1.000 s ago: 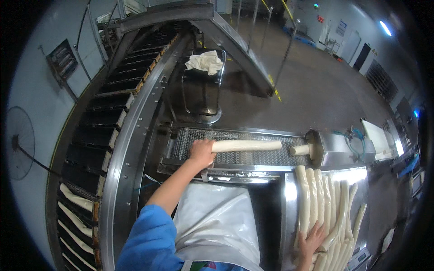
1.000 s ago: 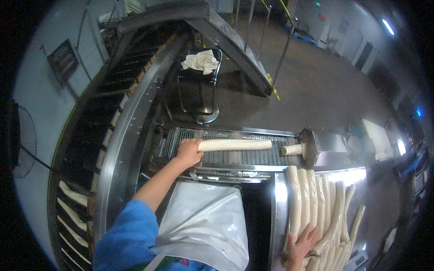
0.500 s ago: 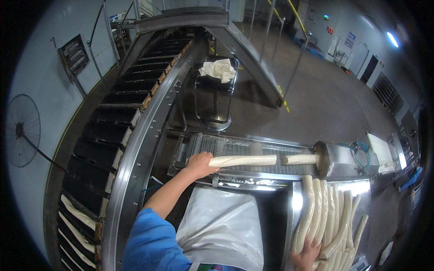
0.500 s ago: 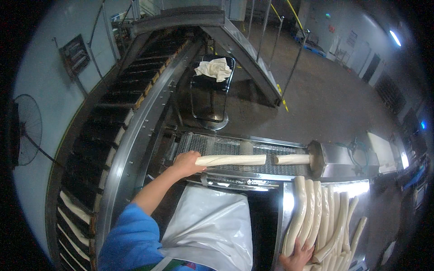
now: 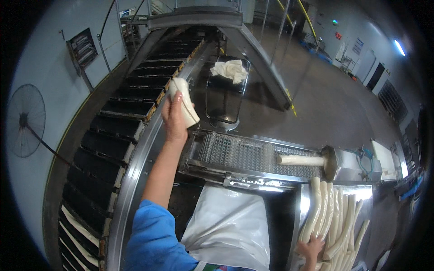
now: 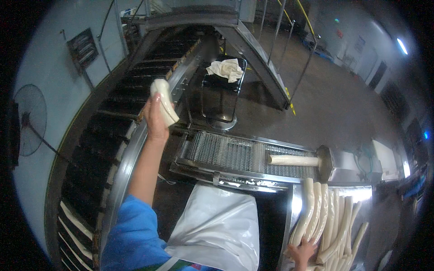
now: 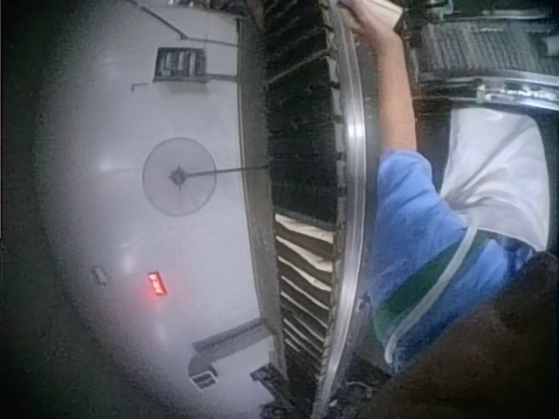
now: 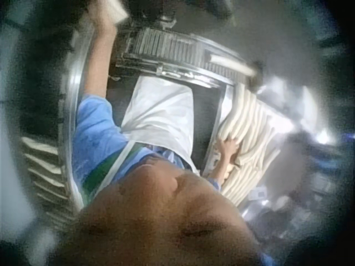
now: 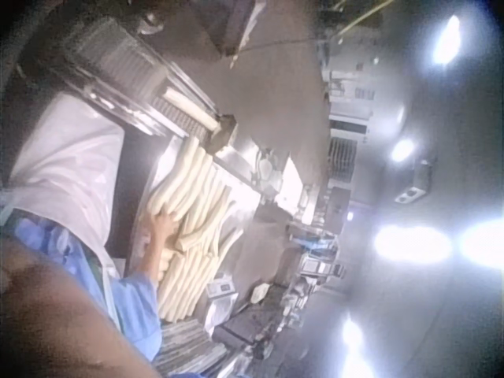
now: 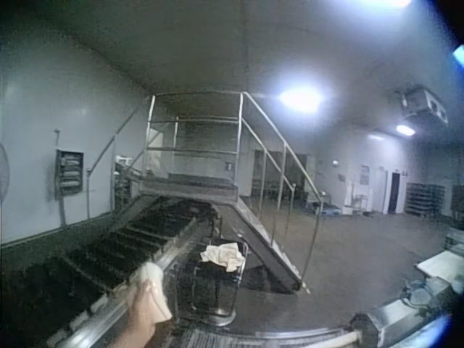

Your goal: The person picks up long pieces of dough from a table and places them onto a moving conveyor belt for processing.

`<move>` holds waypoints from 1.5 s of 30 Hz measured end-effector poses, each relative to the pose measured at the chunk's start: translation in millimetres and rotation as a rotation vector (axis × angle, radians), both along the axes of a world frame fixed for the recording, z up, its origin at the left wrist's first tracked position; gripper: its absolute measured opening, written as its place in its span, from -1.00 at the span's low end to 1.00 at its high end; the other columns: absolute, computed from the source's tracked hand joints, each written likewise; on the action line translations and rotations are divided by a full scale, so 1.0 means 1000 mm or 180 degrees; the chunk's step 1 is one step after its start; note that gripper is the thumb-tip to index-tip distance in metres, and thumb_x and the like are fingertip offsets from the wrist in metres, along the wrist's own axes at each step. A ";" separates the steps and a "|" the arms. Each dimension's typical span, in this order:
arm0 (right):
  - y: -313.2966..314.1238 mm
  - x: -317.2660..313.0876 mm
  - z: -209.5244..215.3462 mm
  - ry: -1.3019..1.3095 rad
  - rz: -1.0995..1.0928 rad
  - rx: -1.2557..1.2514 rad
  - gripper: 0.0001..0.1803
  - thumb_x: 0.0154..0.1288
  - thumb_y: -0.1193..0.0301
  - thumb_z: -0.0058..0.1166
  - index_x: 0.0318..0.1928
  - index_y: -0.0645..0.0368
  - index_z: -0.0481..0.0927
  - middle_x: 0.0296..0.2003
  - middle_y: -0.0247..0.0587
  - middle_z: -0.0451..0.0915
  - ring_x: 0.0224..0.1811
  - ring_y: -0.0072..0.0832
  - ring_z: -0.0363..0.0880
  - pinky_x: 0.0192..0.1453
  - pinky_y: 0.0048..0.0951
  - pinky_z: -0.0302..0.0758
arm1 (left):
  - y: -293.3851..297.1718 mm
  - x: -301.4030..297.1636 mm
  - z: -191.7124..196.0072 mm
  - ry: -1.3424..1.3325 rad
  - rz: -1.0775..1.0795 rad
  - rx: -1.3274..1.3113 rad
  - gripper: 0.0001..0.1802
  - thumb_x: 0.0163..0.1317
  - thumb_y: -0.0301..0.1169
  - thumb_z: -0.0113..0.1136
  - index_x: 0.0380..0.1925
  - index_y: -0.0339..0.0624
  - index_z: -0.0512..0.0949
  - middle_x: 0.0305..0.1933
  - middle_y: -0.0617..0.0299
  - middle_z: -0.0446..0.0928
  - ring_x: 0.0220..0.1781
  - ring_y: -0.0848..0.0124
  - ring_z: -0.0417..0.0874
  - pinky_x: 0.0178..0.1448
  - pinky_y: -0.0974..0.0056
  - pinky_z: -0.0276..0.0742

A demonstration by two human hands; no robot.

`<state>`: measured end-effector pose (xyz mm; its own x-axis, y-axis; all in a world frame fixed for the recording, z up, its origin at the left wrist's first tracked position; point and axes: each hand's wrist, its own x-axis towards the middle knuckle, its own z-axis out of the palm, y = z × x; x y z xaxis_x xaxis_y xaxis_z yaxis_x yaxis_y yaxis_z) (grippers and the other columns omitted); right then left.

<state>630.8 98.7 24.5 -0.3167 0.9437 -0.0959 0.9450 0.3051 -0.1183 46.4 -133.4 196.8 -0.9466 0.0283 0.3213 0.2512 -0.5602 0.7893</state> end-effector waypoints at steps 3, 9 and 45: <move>-0.008 -0.013 0.005 -0.0009 -0.0045 0.0065 -0.23 -0.28 0.09 0.41 0.06 0.14 0.66 0.26 0.31 0.35 0.22 0.35 0.30 0.31 0.18 0.33 | -0.039 -0.040 -0.009 -0.0064 0.0406 -0.0003 -0.33 0.36 -0.05 0.25 0.26 -0.34 0.40 0.03 0.11 0.53 0.02 0.31 0.60 0.11 0.22 0.55; -0.009 -0.022 -0.004 0.0278 0.0281 0.0271 -0.41 -0.21 0.16 0.38 -0.10 0.17 0.67 0.04 0.29 0.51 0.00 0.21 0.47 0.05 0.08 0.43 | -0.146 -0.112 -0.076 -0.1244 0.0130 0.0092 -0.42 0.34 -0.14 0.30 0.19 -0.27 0.39 0.08 0.14 0.43 0.08 0.27 0.58 0.14 0.25 0.59; 0.031 -0.656 -0.071 -0.0206 0.3403 -0.0144 -0.30 -0.04 0.31 0.49 0.19 0.07 0.55 0.13 -0.03 0.55 0.24 -0.14 0.50 0.35 -0.03 0.40 | -0.215 -0.085 -0.228 0.1491 0.0629 -0.4264 -0.78 0.25 -0.53 0.23 -0.11 -0.22 0.68 0.07 0.06 0.59 0.22 0.11 0.55 0.28 0.07 0.51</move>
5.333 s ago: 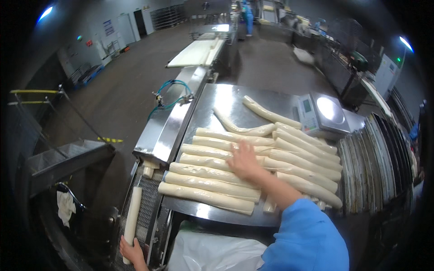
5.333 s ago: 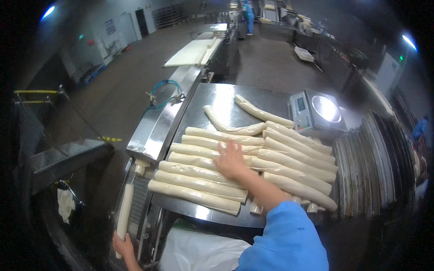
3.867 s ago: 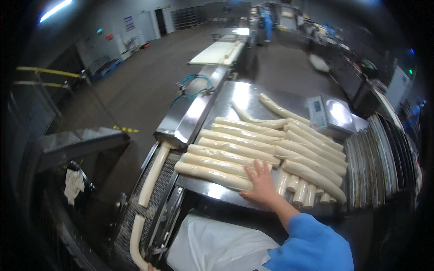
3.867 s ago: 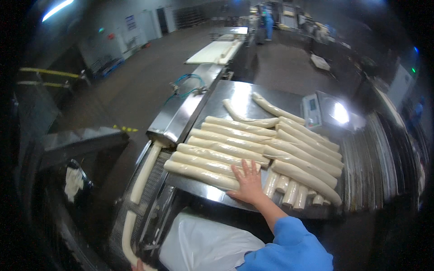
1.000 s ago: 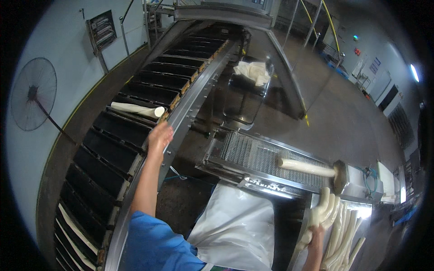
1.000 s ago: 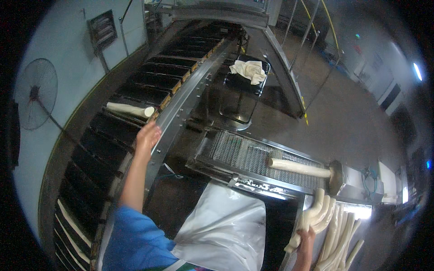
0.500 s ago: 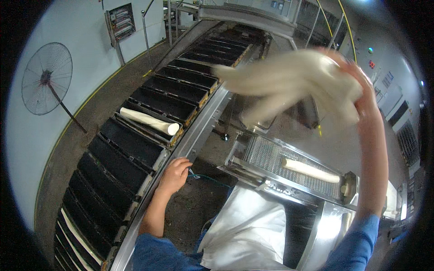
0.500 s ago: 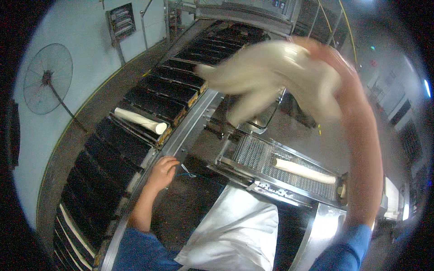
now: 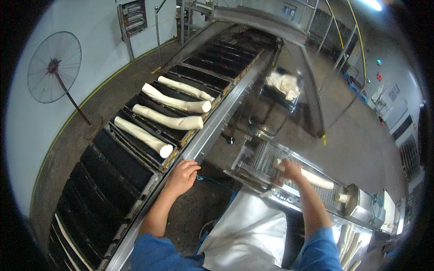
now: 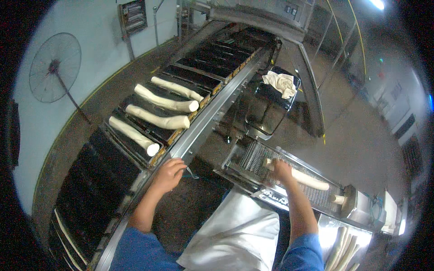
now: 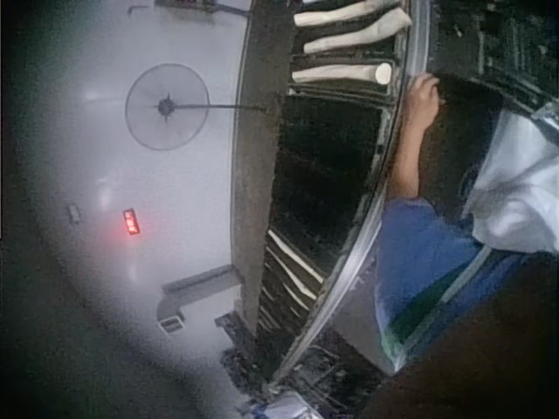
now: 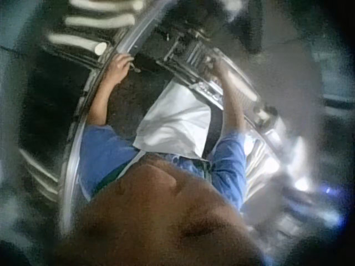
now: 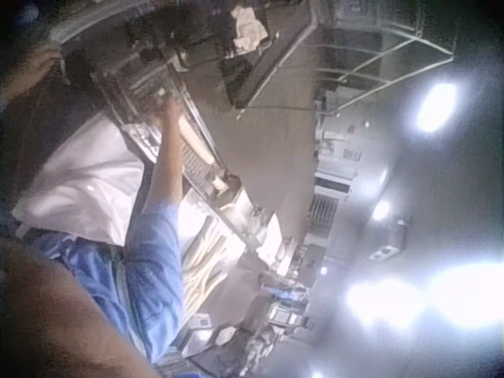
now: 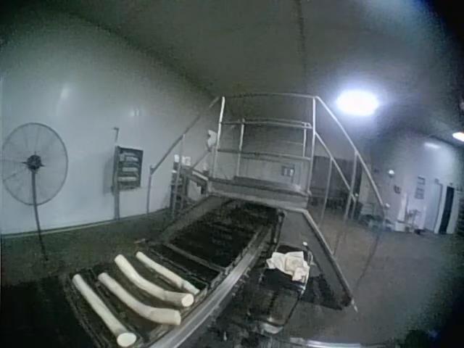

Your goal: The person picks up long pieces of dough from a table and places them onto a moving conveyor belt for processing.

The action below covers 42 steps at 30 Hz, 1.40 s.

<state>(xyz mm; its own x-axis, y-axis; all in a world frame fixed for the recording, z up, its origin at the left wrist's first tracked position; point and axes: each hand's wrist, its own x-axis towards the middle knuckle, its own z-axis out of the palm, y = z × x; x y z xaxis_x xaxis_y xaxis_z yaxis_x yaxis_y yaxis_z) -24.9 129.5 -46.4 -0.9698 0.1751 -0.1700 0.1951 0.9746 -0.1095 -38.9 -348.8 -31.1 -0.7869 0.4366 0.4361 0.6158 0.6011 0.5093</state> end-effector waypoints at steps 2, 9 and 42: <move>-0.002 0.010 -0.016 0.0457 0.0093 0.0794 -0.26 -0.11 0.30 0.50 0.18 0.01 0.56 0.05 -0.07 0.56 0.18 -0.17 0.52 0.33 -0.03 0.38 | 0.006 -0.010 0.003 -0.0035 0.0021 -0.0045 -0.78 0.25 -0.53 0.23 -0.10 -0.22 0.68 0.07 0.06 0.59 0.22 0.11 0.55 0.28 0.07 0.51; 0.007 -0.043 0.049 0.0579 -0.0030 0.0231 -0.73 0.01 0.38 0.38 -0.23 0.15 0.70 -0.16 -0.02 0.62 -0.10 -0.10 0.67 -0.01 -0.02 0.59 | 0.032 -0.041 0.010 0.0108 0.0017 0.0222 -0.77 0.27 -0.55 0.20 -0.09 -0.20 0.68 0.06 0.06 0.60 0.16 0.12 0.61 0.23 0.09 0.55; 0.247 -0.053 -0.014 0.0457 -0.0479 0.0070 -0.20 -0.04 0.52 0.36 0.31 0.01 0.42 0.23 -0.05 0.45 0.32 -0.06 0.39 0.34 -0.05 0.42 | 0.028 -0.151 0.074 -0.1539 0.2669 0.2780 -0.50 0.11 -0.67 0.29 0.11 -0.29 0.54 0.25 0.06 0.49 0.37 0.21 0.42 0.40 0.20 0.29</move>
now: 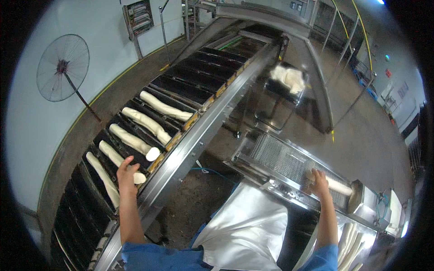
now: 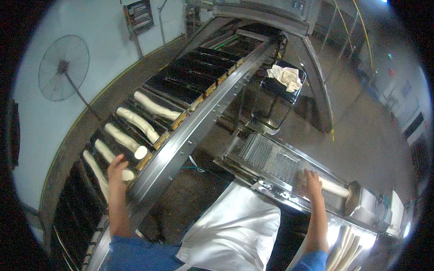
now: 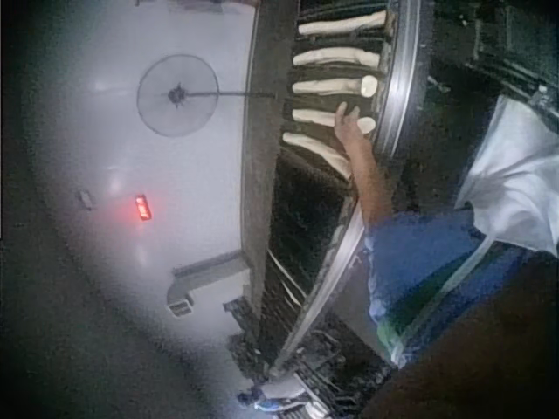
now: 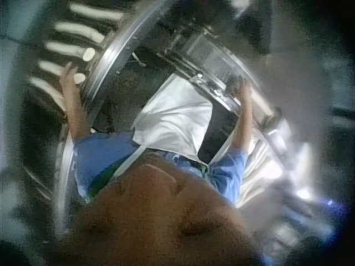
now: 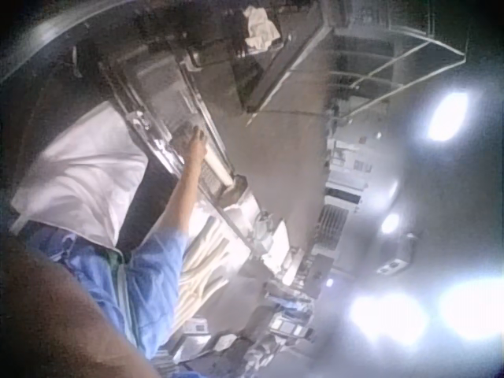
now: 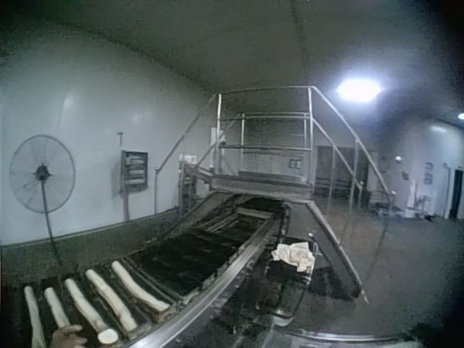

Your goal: The person picks up long pieces of dough from a table and places them onto a moving conveyor belt for processing.

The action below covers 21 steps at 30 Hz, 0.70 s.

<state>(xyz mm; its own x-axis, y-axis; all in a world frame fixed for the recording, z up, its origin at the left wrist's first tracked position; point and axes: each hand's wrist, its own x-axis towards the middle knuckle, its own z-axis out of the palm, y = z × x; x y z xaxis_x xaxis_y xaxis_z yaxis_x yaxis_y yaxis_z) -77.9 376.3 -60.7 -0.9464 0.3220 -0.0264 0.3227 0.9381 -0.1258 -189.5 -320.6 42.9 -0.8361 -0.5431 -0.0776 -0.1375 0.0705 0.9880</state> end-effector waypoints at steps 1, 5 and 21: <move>-0.003 -0.006 -0.002 0.0051 -0.0155 -0.0072 -0.18 -0.08 0.45 0.41 0.30 -0.08 0.45 0.24 -0.15 0.45 0.34 -0.16 0.38 0.32 -0.03 0.43 | -0.038 -0.005 -0.030 0.0545 0.0134 0.0609 -0.46 0.07 -0.76 0.22 0.13 -0.31 0.52 0.20 0.08 0.51 0.34 0.24 0.44 0.30 0.26 0.40; 0.004 -0.034 0.007 -0.0265 -0.0361 0.0250 -0.17 -0.13 0.38 0.46 0.28 -0.12 0.48 0.23 -0.14 0.44 0.34 -0.15 0.37 0.30 0.00 0.42 | -0.075 -0.034 -0.051 0.0767 0.0639 0.0282 -0.35 0.00 -0.88 0.01 0.18 -0.33 0.44 0.17 0.11 0.49 0.33 0.27 0.45 0.32 0.31 0.38; -0.012 -0.136 0.017 0.0286 0.0137 0.0184 -0.43 -0.17 0.29 0.50 -0.10 0.20 0.55 -0.12 0.01 0.54 0.01 0.01 0.56 0.10 -0.09 0.56 | -0.094 -0.053 -0.004 -0.0788 0.0122 -0.2014 -0.62 0.35 -0.48 0.19 0.15 -0.31 0.52 0.15 -0.01 0.58 0.27 0.22 0.56 0.32 0.23 0.41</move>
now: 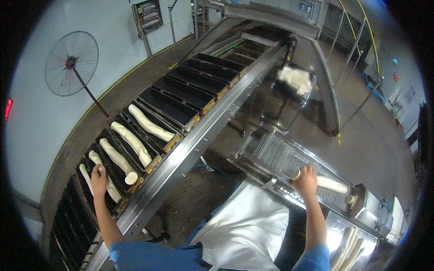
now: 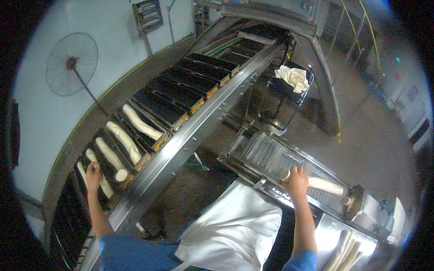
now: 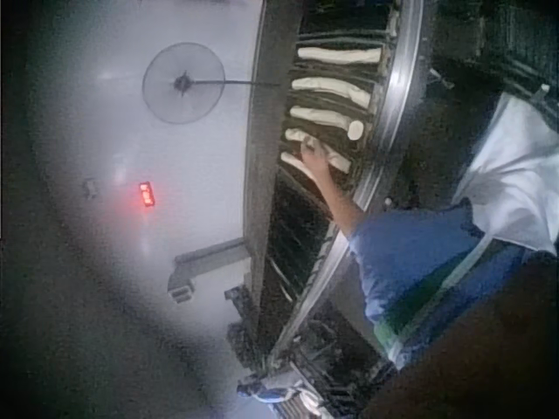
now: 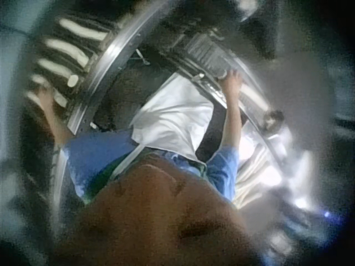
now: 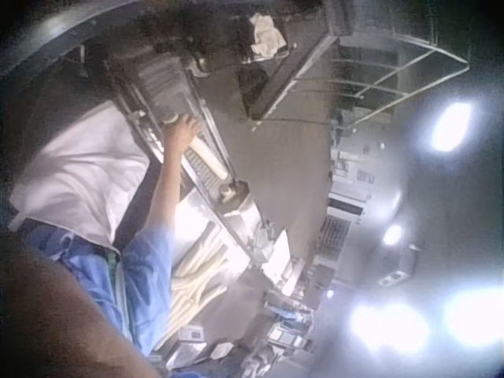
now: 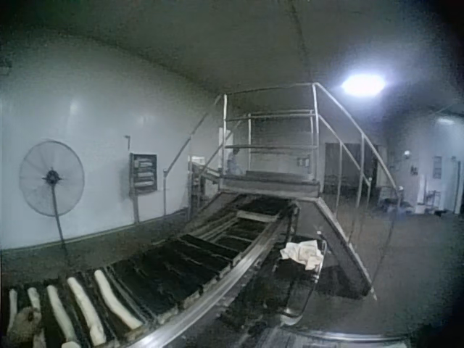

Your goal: The person picks up long pieces of dough from a table and places them onto a moving conveyor belt for processing.

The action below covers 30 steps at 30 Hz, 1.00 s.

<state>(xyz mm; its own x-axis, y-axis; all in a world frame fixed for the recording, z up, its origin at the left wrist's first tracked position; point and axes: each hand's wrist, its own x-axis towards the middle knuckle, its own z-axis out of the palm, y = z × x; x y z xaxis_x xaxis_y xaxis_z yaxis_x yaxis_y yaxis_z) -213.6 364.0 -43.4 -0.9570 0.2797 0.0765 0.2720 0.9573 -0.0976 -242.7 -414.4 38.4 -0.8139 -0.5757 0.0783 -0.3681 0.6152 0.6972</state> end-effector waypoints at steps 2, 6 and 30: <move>0.003 -0.013 -0.007 0.0280 -0.0002 -0.0293 -0.40 -0.13 0.39 0.45 -0.02 0.24 0.51 -0.05 0.03 0.55 0.01 0.00 0.57 0.06 -0.05 0.56 | 0.010 -0.001 -0.011 0.0332 -0.0157 -0.0236 -0.60 0.37 -0.42 0.18 0.17 -0.32 0.50 0.17 -0.02 0.57 0.26 0.20 0.56 0.33 0.22 0.40; 0.043 -0.008 -0.027 0.1075 -0.0679 -0.2002 -0.47 0.02 0.38 0.36 0.00 0.34 0.51 -0.11 0.02 0.62 -0.08 -0.28 0.64 -0.02 -0.24 0.57 | 0.088 -0.008 0.003 -0.0133 -0.0685 -0.0274 -0.51 0.37 -0.34 0.19 0.24 -0.34 0.44 0.24 -0.04 0.51 0.31 0.13 0.50 0.40 0.17 0.32; 0.012 0.474 -0.033 0.1291 -0.4183 0.1069 -0.32 0.23 0.13 0.20 0.22 0.38 0.47 0.25 0.25 0.42 0.30 0.10 0.38 0.37 0.01 0.33 | 0.062 -0.085 -0.078 0.0406 -0.0266 -0.0563 -0.25 -0.02 -0.85 -0.10 0.30 -0.38 0.37 0.37 -0.15 0.40 0.46 0.04 0.35 0.54 0.14 0.19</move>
<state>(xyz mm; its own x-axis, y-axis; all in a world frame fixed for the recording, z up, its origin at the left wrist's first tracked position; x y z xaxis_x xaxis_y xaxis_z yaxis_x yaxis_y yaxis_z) 260.8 375.6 -76.2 0.0867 0.8501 0.5194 0.9785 0.0252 -0.2047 -328.0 -352.3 -39.7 -0.8351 -0.4750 0.2774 -0.2266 0.7566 0.6133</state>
